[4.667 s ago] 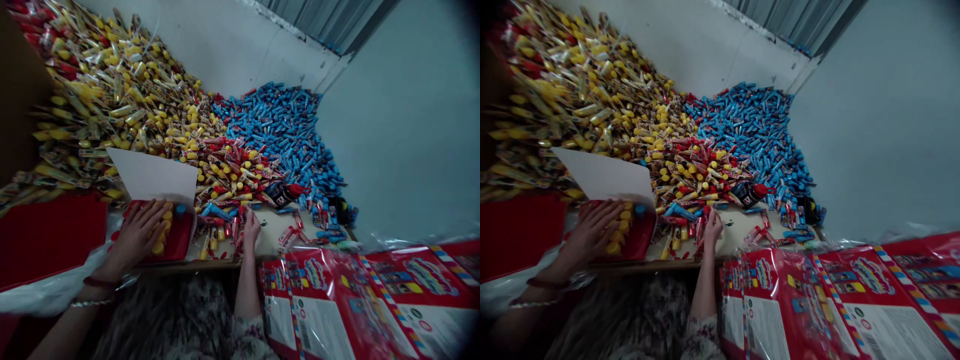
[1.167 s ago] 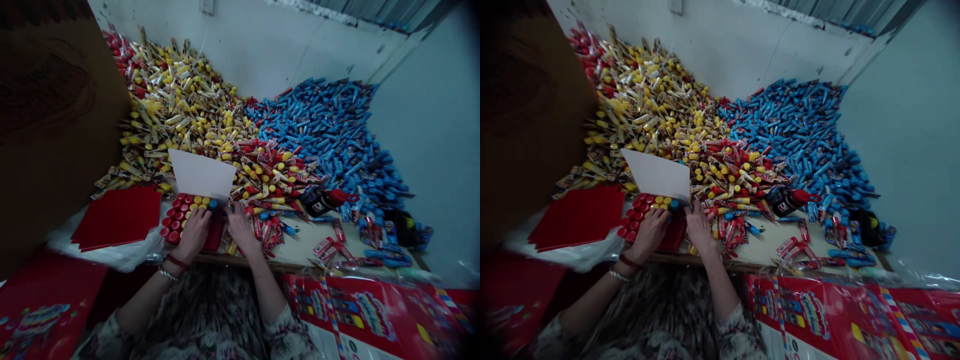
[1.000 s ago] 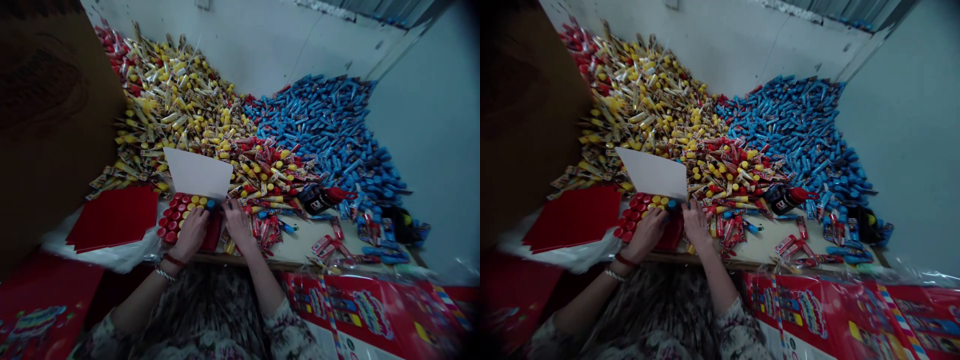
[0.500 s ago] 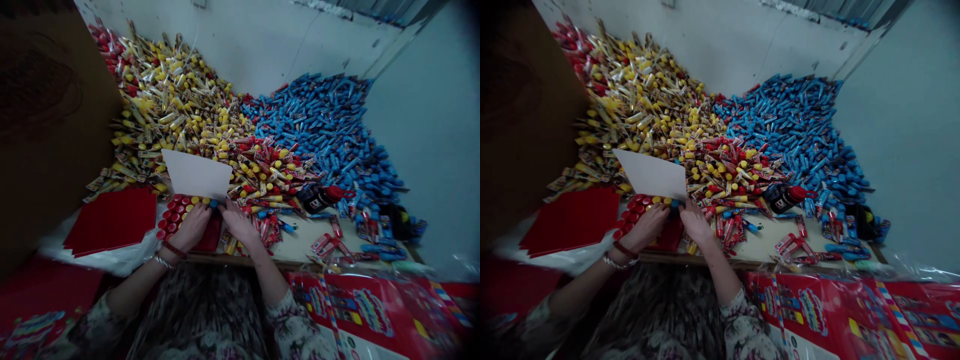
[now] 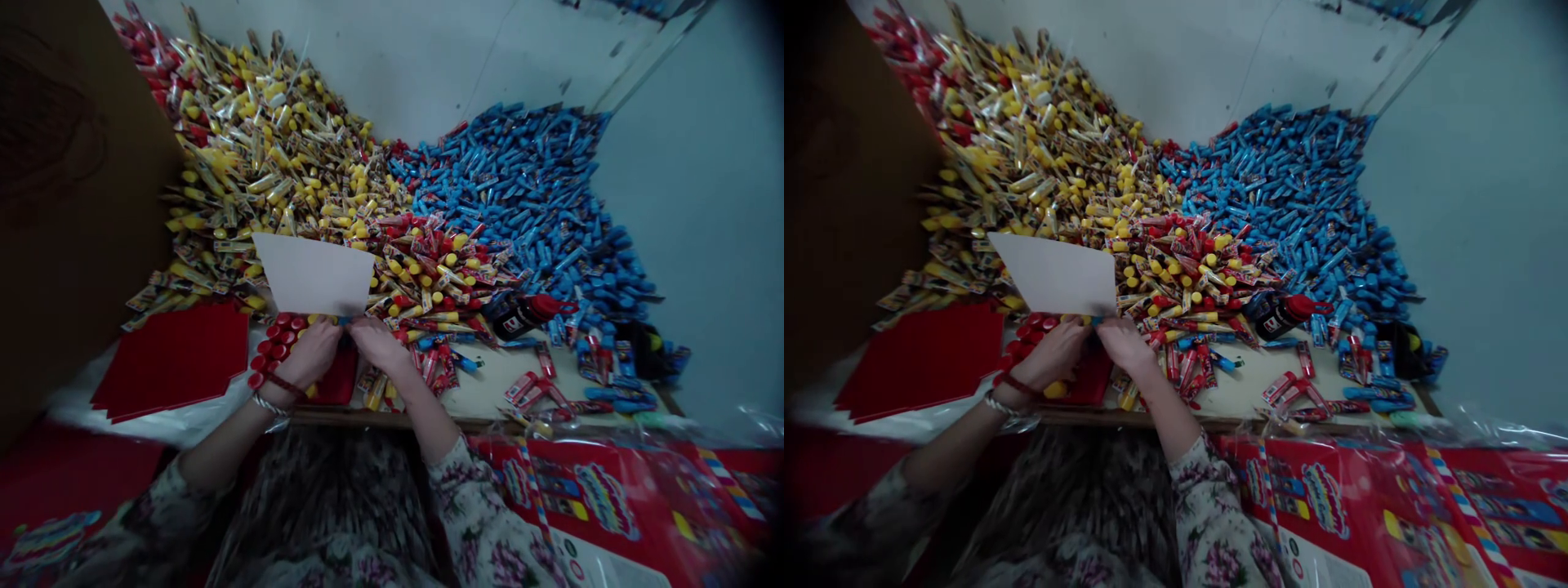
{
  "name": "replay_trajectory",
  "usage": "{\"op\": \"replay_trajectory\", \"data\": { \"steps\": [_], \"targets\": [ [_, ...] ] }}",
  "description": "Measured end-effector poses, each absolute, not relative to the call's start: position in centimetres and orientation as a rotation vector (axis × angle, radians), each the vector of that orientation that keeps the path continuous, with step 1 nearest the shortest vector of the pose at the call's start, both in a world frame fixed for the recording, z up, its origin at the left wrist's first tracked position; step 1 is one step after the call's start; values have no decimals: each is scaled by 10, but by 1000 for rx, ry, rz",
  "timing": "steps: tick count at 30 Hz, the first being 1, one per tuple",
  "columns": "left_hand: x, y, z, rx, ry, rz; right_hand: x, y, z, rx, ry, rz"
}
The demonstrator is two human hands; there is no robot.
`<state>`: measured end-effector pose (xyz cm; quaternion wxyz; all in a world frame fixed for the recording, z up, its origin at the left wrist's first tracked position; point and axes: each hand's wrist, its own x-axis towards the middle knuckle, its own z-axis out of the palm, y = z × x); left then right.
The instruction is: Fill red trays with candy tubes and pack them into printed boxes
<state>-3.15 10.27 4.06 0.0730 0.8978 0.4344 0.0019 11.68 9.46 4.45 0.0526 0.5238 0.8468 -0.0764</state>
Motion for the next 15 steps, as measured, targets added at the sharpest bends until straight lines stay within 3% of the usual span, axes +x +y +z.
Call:
{"op": "replay_trajectory", "data": {
  "steps": [10,15],
  "targets": [
    [-23,100,40,2720,1312,-87,127,63,3,1935,2653,-362],
    [-20,90,36,2686,1375,-170,129,54,-20,2384,2851,-436]
  ]
}}
